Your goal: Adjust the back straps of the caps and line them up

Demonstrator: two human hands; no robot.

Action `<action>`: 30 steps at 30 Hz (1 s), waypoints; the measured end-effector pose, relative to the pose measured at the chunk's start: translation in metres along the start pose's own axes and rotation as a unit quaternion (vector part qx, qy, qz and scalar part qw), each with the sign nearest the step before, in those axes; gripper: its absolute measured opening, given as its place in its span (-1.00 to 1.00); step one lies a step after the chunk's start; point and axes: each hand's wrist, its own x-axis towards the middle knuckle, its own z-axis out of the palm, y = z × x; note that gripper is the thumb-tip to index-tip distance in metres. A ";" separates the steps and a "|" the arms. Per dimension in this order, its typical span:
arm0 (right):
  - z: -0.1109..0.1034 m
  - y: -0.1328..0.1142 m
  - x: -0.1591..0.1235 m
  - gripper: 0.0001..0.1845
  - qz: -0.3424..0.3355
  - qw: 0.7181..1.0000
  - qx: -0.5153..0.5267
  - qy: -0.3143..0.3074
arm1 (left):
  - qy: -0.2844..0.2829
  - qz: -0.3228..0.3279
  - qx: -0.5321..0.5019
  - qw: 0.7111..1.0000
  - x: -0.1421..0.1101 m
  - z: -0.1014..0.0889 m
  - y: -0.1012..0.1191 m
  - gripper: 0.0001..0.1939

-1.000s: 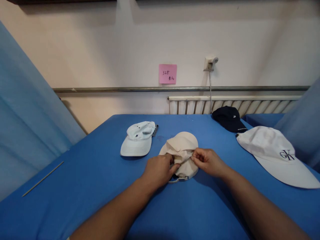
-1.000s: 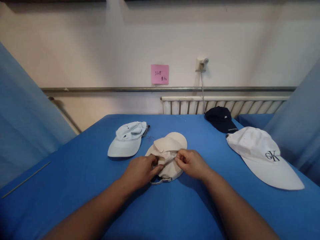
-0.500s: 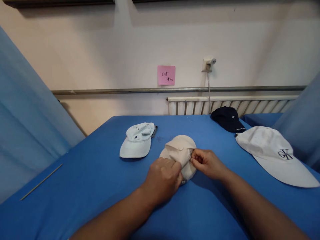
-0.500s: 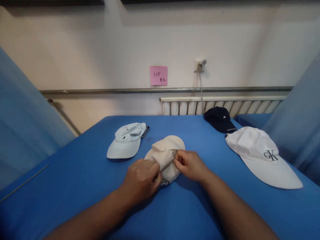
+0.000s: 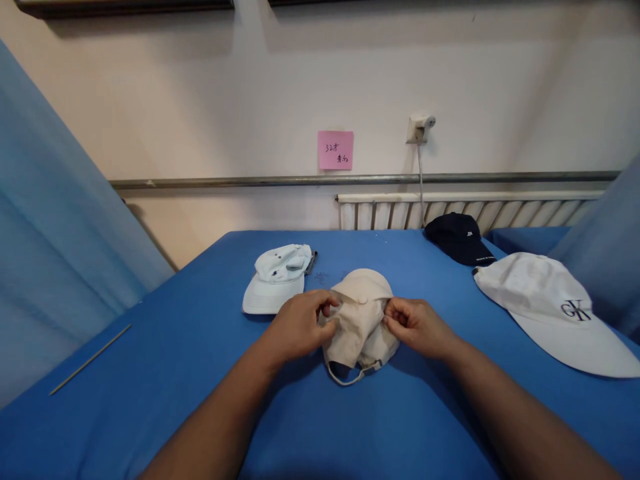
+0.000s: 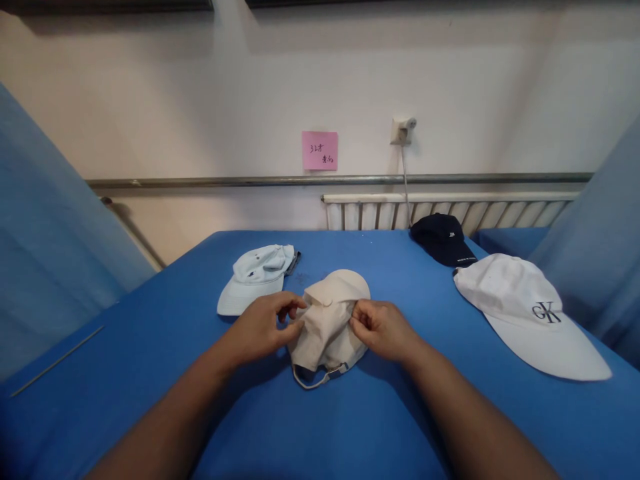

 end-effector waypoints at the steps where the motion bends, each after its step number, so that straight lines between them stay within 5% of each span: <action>1: 0.000 0.000 0.000 -0.85 -0.002 1.000 0.002 0.002 | -0.011 0.005 0.005 1.000 0.001 0.001 -0.002 -0.79; 5: 0.000 0.002 0.000 -0.86 -0.011 1.000 0.005 0.013 | -0.009 0.003 0.023 1.000 0.003 0.006 -0.007 -0.84; 12: -0.005 0.003 -0.001 -0.84 -0.009 0.998 0.026 0.060 | 0.122 -0.029 0.052 0.991 0.001 -0.008 -0.013 -0.89; 24: 0.003 -0.043 -0.017 -0.87 -0.141 0.987 0.069 0.022 | 0.079 -0.072 0.053 0.993 0.004 -0.019 -0.024 -0.89; 27: 0.005 -0.028 -0.010 -0.84 -0.075 0.987 0.076 0.122 | 0.078 -0.100 0.078 0.989 0.005 -0.021 -0.027 -0.88; 30: 0.003 0.008 0.005 -0.83 0.121 0.960 0.033 0.250 | 0.079 -0.112 0.076 0.988 0.007 -0.021 -0.030 -0.87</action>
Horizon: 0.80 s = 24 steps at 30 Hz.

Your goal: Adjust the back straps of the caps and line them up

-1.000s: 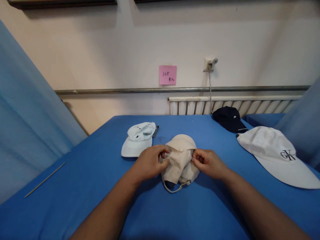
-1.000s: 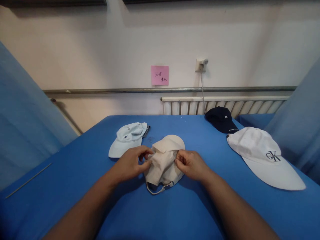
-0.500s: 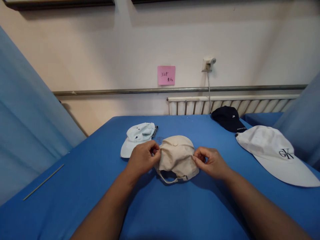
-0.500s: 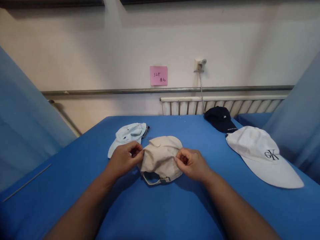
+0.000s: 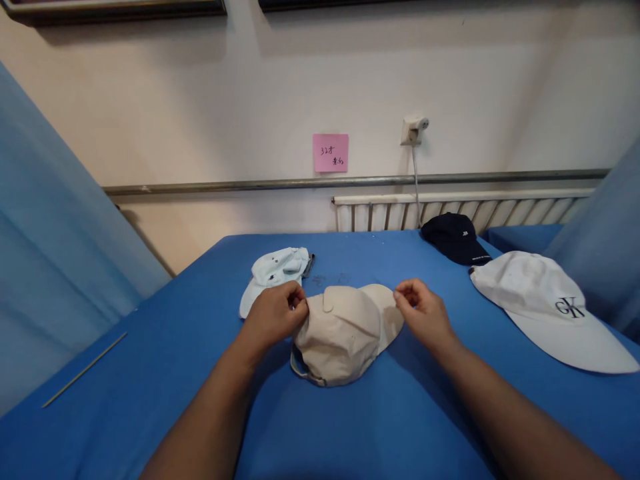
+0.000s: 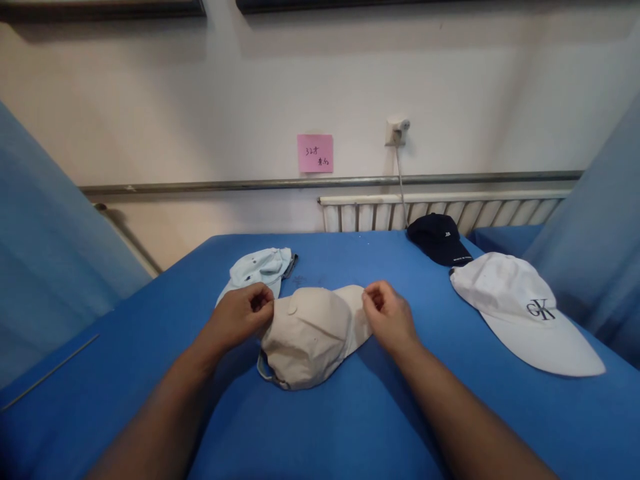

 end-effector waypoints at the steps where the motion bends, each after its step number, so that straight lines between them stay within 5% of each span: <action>1: 0.001 0.012 0.008 -0.79 0.052 0.998 -0.043 0.012 | -0.001 -0.001 -0.002 1.000 0.001 0.000 0.000 -0.86; 7: 0.011 0.060 0.030 -0.57 0.176 0.978 -0.064 -0.092 | 0.011 -0.004 -0.003 1.000 0.002 0.001 -0.002 -0.86; 11: 0.012 0.052 0.027 -0.59 0.217 0.963 0.050 -0.152 | 0.031 -0.003 -0.002 1.000 0.003 0.001 -0.006 -0.86; 16: -0.002 0.041 0.024 -0.59 0.284 0.898 0.225 -0.248 | 0.035 -0.012 -0.017 0.999 0.006 0.002 -0.010 -0.87; 24: -0.023 0.062 0.035 -0.75 0.318 0.883 0.298 -0.174 | 0.060 -0.029 -0.058 0.996 0.010 0.007 -0.018 -0.87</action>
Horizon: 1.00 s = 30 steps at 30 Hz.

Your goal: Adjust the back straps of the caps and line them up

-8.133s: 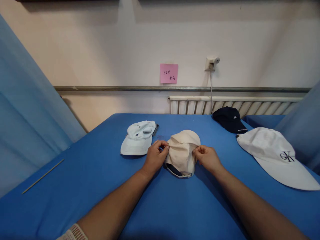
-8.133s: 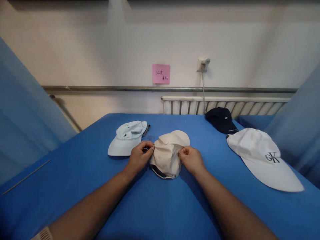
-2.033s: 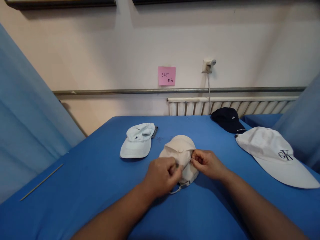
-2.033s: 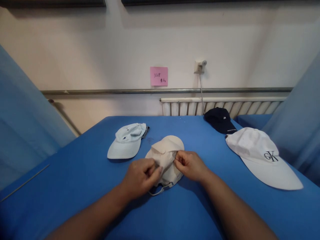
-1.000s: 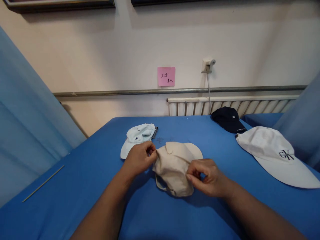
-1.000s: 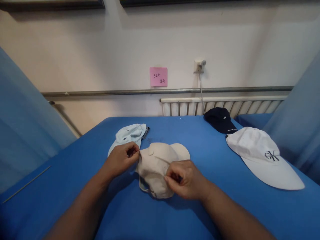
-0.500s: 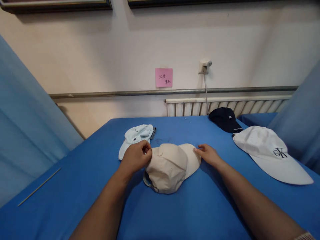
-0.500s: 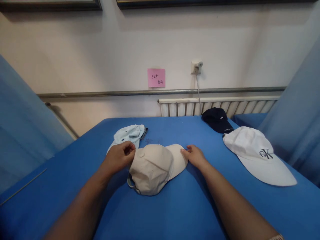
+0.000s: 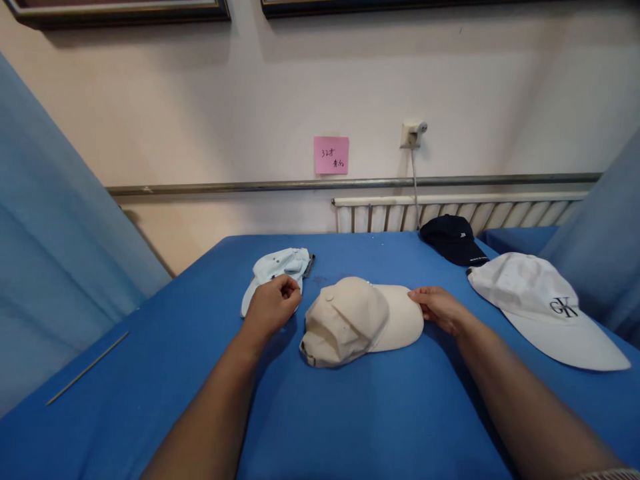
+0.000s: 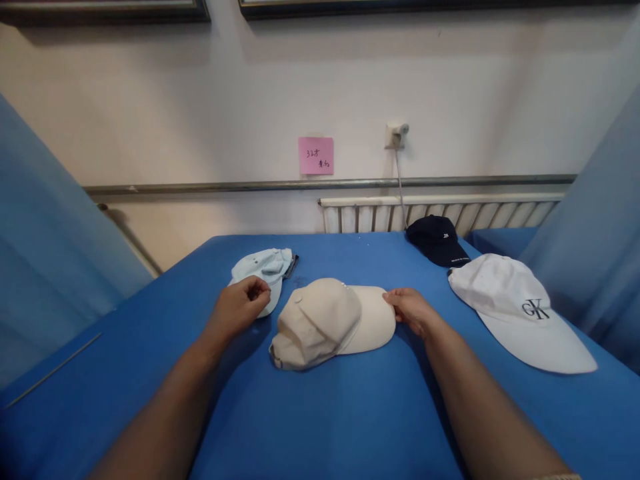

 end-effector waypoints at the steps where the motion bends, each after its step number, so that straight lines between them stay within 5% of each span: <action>1: -0.003 0.000 0.001 -0.78 0.006 1.000 0.009 0.017 | 0.006 -0.003 -0.003 1.000 0.000 0.000 0.000 -0.87; 6: -0.010 0.003 0.007 -0.88 0.005 0.991 0.121 0.063 | 0.009 -0.008 -0.014 1.000 -0.001 0.004 0.002 -0.83; 14: -0.014 0.005 0.037 -0.92 -0.095 0.942 0.259 0.192 | -0.072 0.020 -0.031 0.997 -0.002 0.025 0.000 -0.82; 22: -0.035 -0.009 0.105 -0.82 -0.122 0.904 0.293 0.287 | -0.179 0.044 -0.037 0.982 -0.005 0.051 0.000 -0.79; 30: -0.045 -0.005 0.150 -0.81 -0.094 0.903 0.280 0.311 | -0.247 0.038 -0.018 0.968 -0.002 0.059 0.000 -0.78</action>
